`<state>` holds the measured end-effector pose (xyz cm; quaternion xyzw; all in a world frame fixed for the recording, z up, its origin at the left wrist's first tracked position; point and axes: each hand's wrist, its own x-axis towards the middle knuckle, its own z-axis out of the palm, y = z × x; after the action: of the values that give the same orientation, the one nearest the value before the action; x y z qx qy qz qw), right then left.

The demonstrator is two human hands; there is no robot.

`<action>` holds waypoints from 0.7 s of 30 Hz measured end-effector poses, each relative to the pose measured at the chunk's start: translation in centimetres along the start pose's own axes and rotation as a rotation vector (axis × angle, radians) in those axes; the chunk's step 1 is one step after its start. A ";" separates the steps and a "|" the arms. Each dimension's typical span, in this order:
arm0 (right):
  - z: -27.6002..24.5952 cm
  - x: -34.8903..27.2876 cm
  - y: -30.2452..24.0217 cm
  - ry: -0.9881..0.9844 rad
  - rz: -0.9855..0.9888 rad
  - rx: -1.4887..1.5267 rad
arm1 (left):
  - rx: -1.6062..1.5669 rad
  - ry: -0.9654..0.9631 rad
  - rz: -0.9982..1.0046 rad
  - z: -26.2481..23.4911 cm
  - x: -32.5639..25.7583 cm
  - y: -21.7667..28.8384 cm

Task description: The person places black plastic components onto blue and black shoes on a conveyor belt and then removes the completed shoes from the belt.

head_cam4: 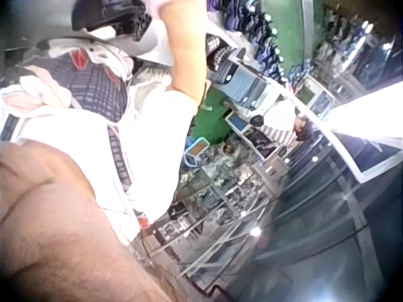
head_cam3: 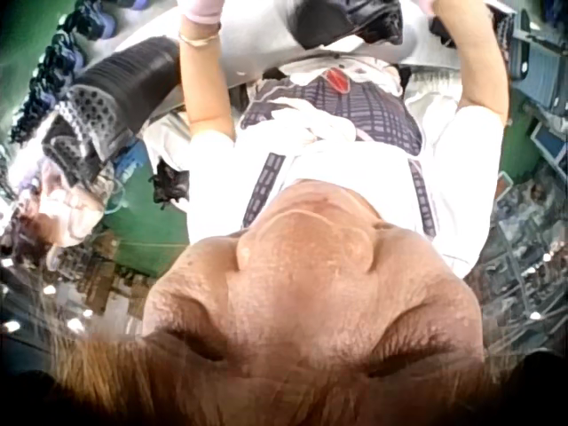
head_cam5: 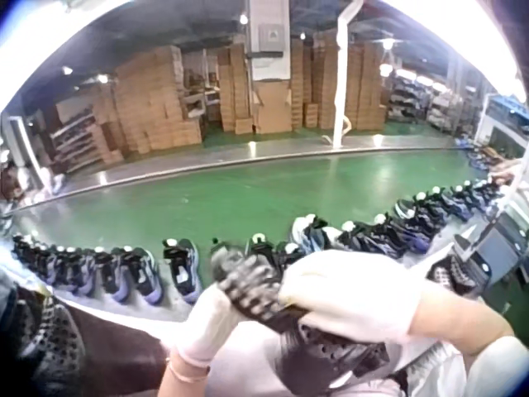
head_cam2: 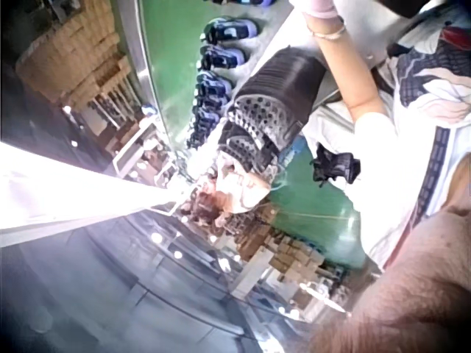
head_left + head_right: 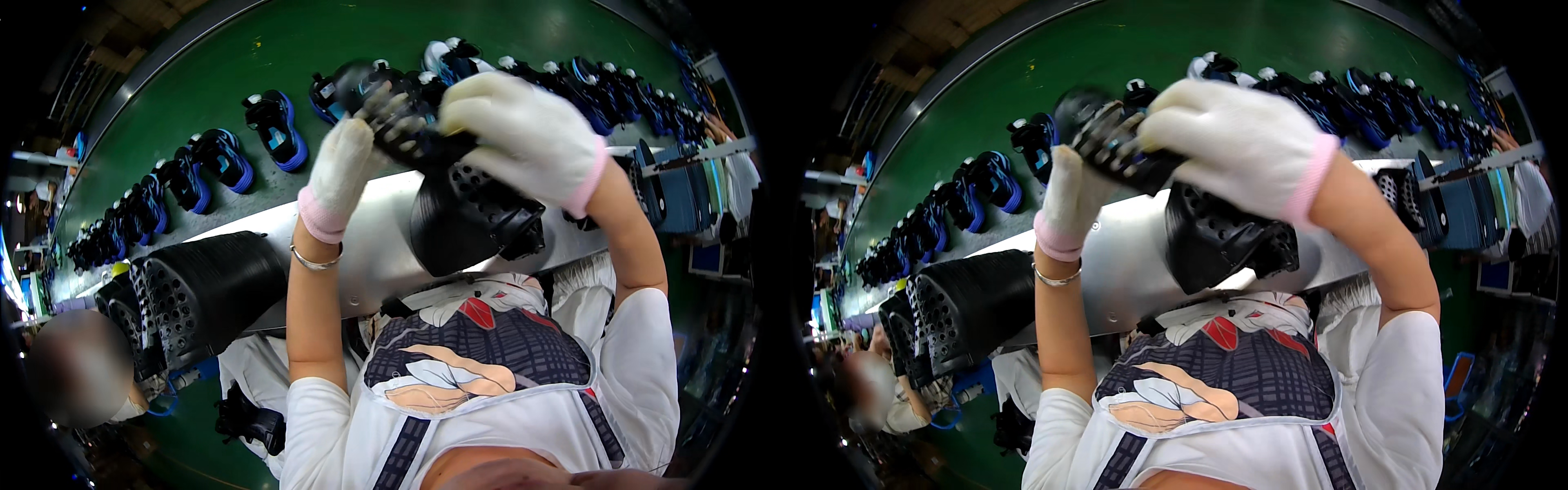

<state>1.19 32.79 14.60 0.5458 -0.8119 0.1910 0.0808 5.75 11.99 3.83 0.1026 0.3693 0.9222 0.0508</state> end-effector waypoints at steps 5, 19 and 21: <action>4.1 3.9 -0.9 -0.018 -0.076 0.122 | -0.044 0.090 0.106 -1.3 -1.0 0.6; 7.3 8.3 0.2 -0.376 0.316 0.029 | -0.098 0.334 0.238 -5.0 -0.8 -1.8; 8.2 8.4 0.8 -0.298 0.301 0.037 | -0.127 0.328 0.225 -5.1 -0.6 -2.0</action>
<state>-2.14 22.59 9.74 0.4419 -0.8836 0.1329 -0.0798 5.22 9.87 -1.25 -0.0119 0.2998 0.9479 -0.1071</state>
